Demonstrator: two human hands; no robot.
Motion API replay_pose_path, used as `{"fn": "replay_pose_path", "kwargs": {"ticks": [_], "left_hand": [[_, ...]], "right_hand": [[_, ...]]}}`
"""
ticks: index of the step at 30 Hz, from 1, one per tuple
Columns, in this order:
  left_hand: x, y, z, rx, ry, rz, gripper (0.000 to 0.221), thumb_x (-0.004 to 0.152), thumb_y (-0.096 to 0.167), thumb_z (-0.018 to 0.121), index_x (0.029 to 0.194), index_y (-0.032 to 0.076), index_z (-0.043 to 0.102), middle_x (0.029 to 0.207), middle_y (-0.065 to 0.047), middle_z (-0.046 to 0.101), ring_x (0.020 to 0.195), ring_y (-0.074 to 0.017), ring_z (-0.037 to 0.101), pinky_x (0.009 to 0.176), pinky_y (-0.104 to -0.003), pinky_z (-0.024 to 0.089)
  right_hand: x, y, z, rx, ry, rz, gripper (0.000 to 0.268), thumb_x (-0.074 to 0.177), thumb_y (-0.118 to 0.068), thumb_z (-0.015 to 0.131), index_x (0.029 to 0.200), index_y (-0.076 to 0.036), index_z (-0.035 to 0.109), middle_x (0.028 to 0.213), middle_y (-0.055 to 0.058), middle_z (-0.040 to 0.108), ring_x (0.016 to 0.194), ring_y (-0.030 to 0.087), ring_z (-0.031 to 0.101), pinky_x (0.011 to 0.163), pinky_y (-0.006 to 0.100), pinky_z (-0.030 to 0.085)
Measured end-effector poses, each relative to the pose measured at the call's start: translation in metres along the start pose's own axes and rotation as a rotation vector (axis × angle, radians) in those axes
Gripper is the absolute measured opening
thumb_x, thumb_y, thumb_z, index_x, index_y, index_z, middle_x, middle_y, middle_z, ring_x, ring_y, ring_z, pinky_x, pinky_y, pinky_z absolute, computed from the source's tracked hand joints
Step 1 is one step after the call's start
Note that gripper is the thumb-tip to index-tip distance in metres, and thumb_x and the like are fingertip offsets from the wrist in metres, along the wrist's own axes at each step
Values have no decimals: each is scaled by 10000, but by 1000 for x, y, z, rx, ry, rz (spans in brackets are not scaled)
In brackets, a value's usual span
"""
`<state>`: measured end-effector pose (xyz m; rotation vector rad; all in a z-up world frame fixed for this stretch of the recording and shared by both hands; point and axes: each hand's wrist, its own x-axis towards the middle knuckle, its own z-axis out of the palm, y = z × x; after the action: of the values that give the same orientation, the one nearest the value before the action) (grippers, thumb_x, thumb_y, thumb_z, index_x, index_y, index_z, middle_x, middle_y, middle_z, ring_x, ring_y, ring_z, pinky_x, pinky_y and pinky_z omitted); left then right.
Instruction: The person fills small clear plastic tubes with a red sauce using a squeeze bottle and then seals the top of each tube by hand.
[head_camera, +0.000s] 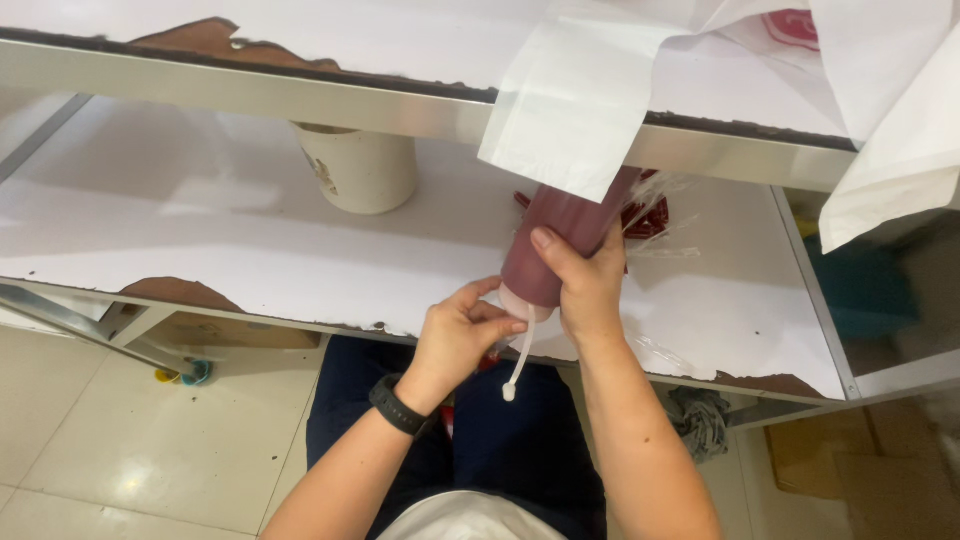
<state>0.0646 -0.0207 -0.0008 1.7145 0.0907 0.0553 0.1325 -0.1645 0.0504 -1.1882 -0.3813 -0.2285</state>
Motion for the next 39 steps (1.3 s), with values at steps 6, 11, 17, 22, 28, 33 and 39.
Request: {"fn": "replay_pose_path", "kwargs": {"ticks": [6, 11, 17, 22, 28, 33, 39], "left_hand": [[6, 3, 3, 6, -30, 187, 797, 793, 107, 798, 1504, 7, 452, 961, -76, 795, 856, -134, 750, 780, -273, 592], [14, 8, 10, -62, -3, 2, 746, 811, 125, 810, 1473, -3, 492, 908, -100, 787, 830, -164, 746, 728, -312, 586], [20, -1, 10, -105, -70, 85, 757, 821, 83, 775, 1492, -16, 439, 961, -87, 780, 897, -149, 747, 795, -263, 593], [36, -3, 9, -108, -138, 51, 753, 818, 46, 771, 1491, -22, 441, 965, -119, 792, 935, -157, 743, 869, -262, 564], [42, 0, 10, -176, -166, 27, 681, 821, 13, 741, 1452, -33, 488, 1028, -114, 786, 950, -155, 741, 871, -281, 568], [42, 5, 9, -155, -207, 40, 728, 825, 11, 732, 1491, -4, 438, 1018, -131, 788, 935, -162, 733, 854, -282, 569], [41, 1, 8, -171, -239, 60, 701, 837, 10, 721, 1488, -5, 461, 1029, -133, 783, 927, -166, 726, 831, -292, 576]], "right_hand": [[9, -4, -3, 96, 1, 43, 691, 814, -84, 777, 1395, 13, 415, 1181, 190, 667, 1013, 284, 728, 904, 429, 636], [13, -2, -4, 71, 18, 20, 699, 830, -147, 777, 1395, 20, 400, 1166, 192, 667, 1002, 287, 729, 890, 438, 633], [19, 0, -9, 72, -23, 97, 724, 827, -225, 774, 1389, 20, 389, 1188, 187, 664, 1044, 287, 722, 904, 439, 619], [29, -7, -24, -147, -206, 181, 717, 731, -225, 835, 1336, 32, 548, 1174, 188, 722, 1085, 273, 730, 965, 368, 605], [28, -7, -19, -131, -103, 68, 654, 724, -168, 908, 1250, 35, 578, 1108, 161, 728, 1002, 243, 721, 883, 349, 612], [27, -12, -17, -91, 2, 51, 593, 699, -149, 913, 1188, 24, 627, 1069, 153, 743, 952, 231, 734, 869, 352, 621], [24, -16, -14, -121, 40, 80, 585, 688, -144, 912, 1170, 27, 628, 1057, 158, 756, 948, 240, 749, 861, 355, 626]]}}
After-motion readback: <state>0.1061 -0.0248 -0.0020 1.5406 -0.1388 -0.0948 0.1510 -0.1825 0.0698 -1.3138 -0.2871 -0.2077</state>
